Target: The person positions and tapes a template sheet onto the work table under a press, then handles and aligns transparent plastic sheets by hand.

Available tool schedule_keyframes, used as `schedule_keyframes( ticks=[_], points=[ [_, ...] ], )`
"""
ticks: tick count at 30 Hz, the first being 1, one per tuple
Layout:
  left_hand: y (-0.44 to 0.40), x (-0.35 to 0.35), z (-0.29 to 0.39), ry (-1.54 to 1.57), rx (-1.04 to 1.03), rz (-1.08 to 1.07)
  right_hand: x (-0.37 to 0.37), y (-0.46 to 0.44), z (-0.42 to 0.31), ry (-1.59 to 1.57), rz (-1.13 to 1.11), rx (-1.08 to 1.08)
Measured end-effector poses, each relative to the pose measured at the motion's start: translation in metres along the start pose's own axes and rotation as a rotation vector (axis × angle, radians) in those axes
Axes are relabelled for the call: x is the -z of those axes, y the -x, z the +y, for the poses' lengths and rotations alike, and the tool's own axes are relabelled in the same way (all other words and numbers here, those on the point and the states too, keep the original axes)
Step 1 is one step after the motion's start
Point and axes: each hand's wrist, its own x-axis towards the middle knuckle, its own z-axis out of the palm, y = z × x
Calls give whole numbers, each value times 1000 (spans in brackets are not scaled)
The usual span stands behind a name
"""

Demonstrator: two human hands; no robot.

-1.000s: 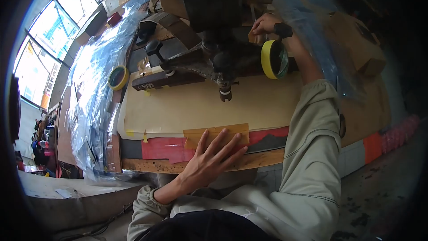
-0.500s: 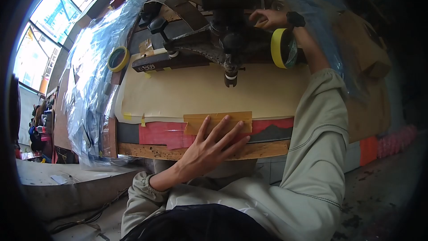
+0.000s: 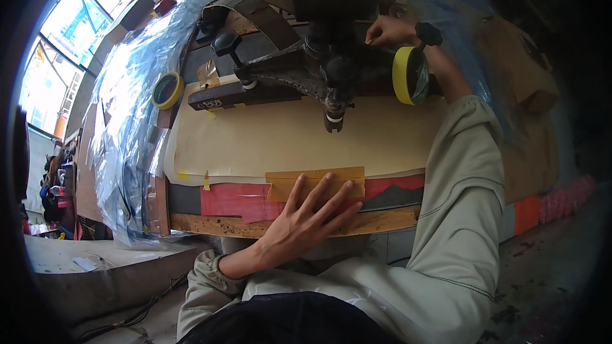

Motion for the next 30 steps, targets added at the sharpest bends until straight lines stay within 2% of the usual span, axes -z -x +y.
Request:
schedule_keyframes(
  ticks=[7,12,17,22,26,30],
  points=[
    [1,-1,-1,-33,-13,9,-10,-23,32,-132,17,25],
    [1,0,-2,-13,-8,12,-4,-5,9,-7,7,-27],
    [0,-1,-1,-10,-5,7,1,-16,34,186,-15,248],
    [0,-2,0,-8,-4,18,7,-14,19,383,-56,137],
    [0,-3,0,-21,-2,23,5,-6,18,441,28,174],
    [1,-2,1,-16,0,6,2,2,13,448,244,259]
  ],
)
